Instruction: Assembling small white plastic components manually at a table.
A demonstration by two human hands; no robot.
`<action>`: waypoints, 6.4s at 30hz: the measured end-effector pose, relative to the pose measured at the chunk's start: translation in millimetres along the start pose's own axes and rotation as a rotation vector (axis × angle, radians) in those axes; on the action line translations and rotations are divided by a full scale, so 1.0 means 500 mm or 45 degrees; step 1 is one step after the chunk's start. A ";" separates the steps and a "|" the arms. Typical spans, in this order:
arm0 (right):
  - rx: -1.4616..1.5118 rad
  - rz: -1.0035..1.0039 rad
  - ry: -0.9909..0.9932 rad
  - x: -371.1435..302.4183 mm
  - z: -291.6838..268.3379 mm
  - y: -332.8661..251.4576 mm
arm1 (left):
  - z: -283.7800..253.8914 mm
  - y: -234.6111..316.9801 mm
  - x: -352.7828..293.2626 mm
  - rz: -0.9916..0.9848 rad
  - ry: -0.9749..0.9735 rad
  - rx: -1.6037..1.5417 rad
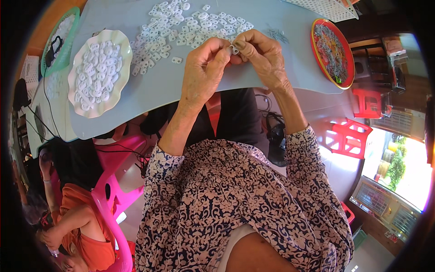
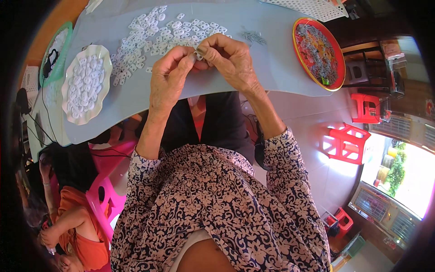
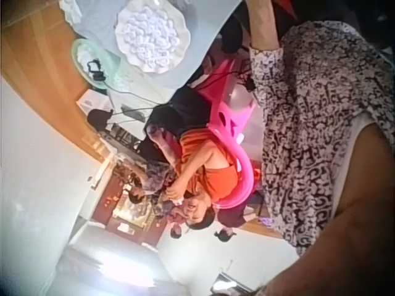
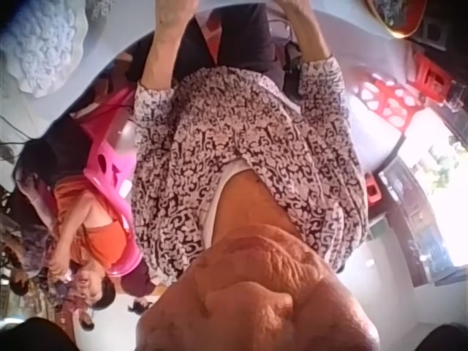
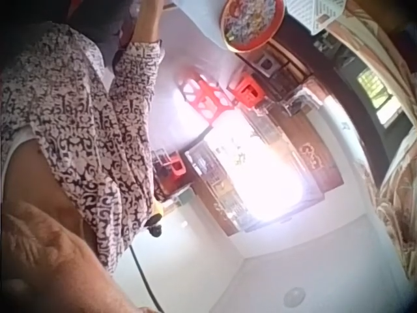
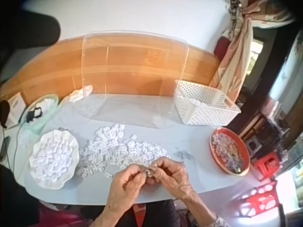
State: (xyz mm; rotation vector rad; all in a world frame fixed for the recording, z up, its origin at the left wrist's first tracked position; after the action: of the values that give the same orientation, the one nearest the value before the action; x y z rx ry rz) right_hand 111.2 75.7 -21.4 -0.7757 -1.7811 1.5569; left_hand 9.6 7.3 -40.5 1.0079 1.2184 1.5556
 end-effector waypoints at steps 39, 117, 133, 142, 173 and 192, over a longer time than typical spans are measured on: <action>0.136 -0.063 -0.034 -0.003 -0.006 -0.005 | -0.001 0.070 -0.013 0.227 0.219 0.494; 0.460 -0.042 0.157 -0.008 -0.043 -0.006 | 0.021 0.059 0.048 -0.075 -0.038 0.249; 0.590 -0.167 0.060 -0.008 -0.025 -0.018 | 0.027 0.043 0.026 -0.203 0.023 0.072; 0.471 -0.213 0.010 -0.008 -0.018 -0.020 | -0.001 0.048 0.038 0.075 0.132 -0.059; 0.392 -0.048 0.182 -0.008 -0.033 -0.002 | -0.007 0.054 0.063 0.120 0.147 -0.090; 0.407 -0.024 0.149 -0.008 -0.029 -0.011 | 0.020 0.103 0.053 0.301 0.172 0.258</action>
State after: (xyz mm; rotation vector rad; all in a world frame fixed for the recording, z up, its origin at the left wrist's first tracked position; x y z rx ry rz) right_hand 125.1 80.6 -14.8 -0.6759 -1.4060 1.6926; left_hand 3.8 29.0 13.9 1.2303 1.4133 1.7303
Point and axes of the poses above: each hand's wrist, its own x-axis towards the middle knuckle, its own z-axis out of the palm, y = z × x, the point moved 9 cm from there along x, towards the middle knuckle
